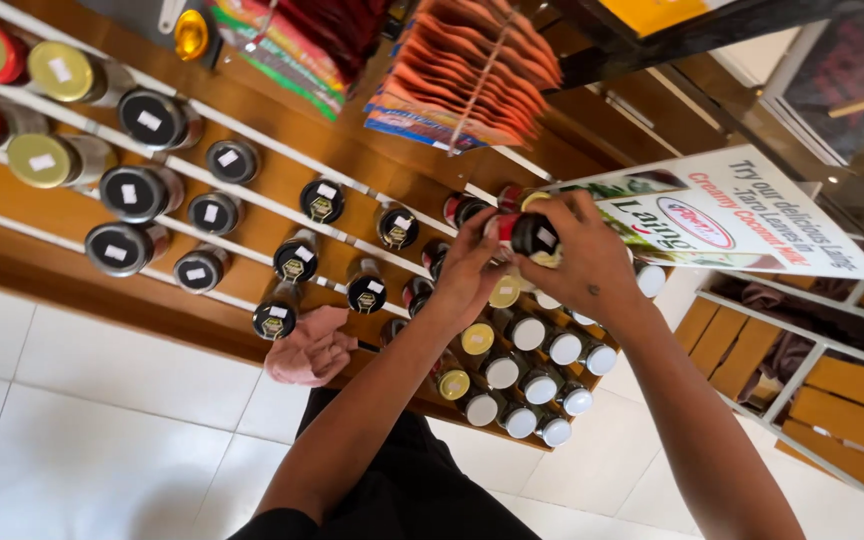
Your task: Wiping dust off food jars and organizing them on a grocery store shelf.
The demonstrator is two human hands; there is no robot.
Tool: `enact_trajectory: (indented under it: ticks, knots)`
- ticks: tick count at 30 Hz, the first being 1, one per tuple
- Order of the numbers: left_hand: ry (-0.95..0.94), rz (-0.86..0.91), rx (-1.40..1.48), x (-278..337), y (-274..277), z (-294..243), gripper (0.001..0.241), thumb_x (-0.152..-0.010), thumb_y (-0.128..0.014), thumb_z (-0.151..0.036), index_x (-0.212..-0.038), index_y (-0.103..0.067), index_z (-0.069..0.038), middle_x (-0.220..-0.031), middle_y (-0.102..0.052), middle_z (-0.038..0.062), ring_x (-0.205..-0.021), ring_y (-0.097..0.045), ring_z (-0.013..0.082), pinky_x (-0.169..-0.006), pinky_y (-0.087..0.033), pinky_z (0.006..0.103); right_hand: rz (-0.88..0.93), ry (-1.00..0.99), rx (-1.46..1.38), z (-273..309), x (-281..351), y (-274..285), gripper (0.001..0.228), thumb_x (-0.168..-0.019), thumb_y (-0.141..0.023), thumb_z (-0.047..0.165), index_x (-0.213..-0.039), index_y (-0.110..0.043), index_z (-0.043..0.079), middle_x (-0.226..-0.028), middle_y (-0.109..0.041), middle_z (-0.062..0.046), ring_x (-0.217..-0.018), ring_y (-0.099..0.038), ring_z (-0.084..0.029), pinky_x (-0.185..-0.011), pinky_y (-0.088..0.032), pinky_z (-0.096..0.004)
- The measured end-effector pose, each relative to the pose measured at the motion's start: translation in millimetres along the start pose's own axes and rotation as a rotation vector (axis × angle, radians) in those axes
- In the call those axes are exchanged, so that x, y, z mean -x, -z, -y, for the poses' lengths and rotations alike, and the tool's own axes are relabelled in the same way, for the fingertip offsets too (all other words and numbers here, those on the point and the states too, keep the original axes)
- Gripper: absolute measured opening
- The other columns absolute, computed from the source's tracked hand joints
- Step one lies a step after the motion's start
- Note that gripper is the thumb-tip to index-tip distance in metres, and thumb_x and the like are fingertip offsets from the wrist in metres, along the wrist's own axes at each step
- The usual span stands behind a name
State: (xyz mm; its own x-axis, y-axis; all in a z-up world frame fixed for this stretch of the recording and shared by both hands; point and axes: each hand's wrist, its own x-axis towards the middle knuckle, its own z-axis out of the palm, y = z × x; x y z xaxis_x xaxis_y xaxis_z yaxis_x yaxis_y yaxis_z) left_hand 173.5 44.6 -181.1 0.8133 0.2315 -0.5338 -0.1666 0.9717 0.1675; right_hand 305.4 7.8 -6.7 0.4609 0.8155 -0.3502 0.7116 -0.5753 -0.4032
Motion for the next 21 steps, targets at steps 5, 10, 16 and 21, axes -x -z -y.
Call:
enact_trajectory:
  ticks: [5, 10, 16, 21]
  knots:
    - [-0.021, -0.046, 0.065, -13, 17, 13, 0.043, -0.11, -0.057, -0.02, -0.152, -0.047, -0.017, -0.119, -0.059, -0.003, -0.102, -0.056, 0.0104, -0.08, -0.041, 0.0297, -0.04, -0.03, -0.018, -5, -16, -7, 0.058, -0.078, -0.085, 0.033, -0.128, -0.061, 0.018, -0.118, -0.056, -0.015, -0.094, -0.067, -0.039, -0.077, -0.056, -0.048]
    - [0.093, -0.263, -0.239, -15, -16, -18, 0.05, -0.104, -0.052, -0.038, -0.15, -0.043, -0.02, -0.123, -0.061, -0.004, -0.109, -0.054, 0.0106, -0.092, -0.043, 0.0346, -0.01, -0.073, -0.048, -24, -29, -13, 0.056, -0.071, -0.086, 0.032, -0.119, -0.059, 0.018, -0.108, -0.054, -0.016, -0.086, -0.065, -0.04, -0.072, -0.053, -0.051]
    - [0.065, -0.295, -0.241, -33, 1, -16, 0.055, -0.102, -0.053, -0.043, -0.149, -0.041, -0.017, -0.139, -0.052, 0.002, -0.122, -0.055, 0.0195, -0.106, -0.044, 0.0409, -0.013, -0.158, -0.026, -33, -39, -19, 0.058, -0.072, -0.085, 0.032, -0.121, -0.057, 0.019, -0.112, -0.053, -0.018, -0.079, -0.066, -0.042, -0.07, -0.054, -0.053]
    - [0.119, -0.256, -0.046, -36, 1, -12, 0.067, -0.103, -0.051, -0.047, -0.157, -0.028, -0.016, -0.145, -0.044, 0.014, -0.124, -0.052, 0.0303, -0.11, -0.044, 0.0456, -0.047, -0.125, 0.001, -51, -56, -36, 0.061, -0.069, -0.086, 0.028, -0.123, -0.058, 0.022, -0.12, -0.053, -0.018, -0.081, -0.067, -0.045, -0.071, -0.055, -0.054]
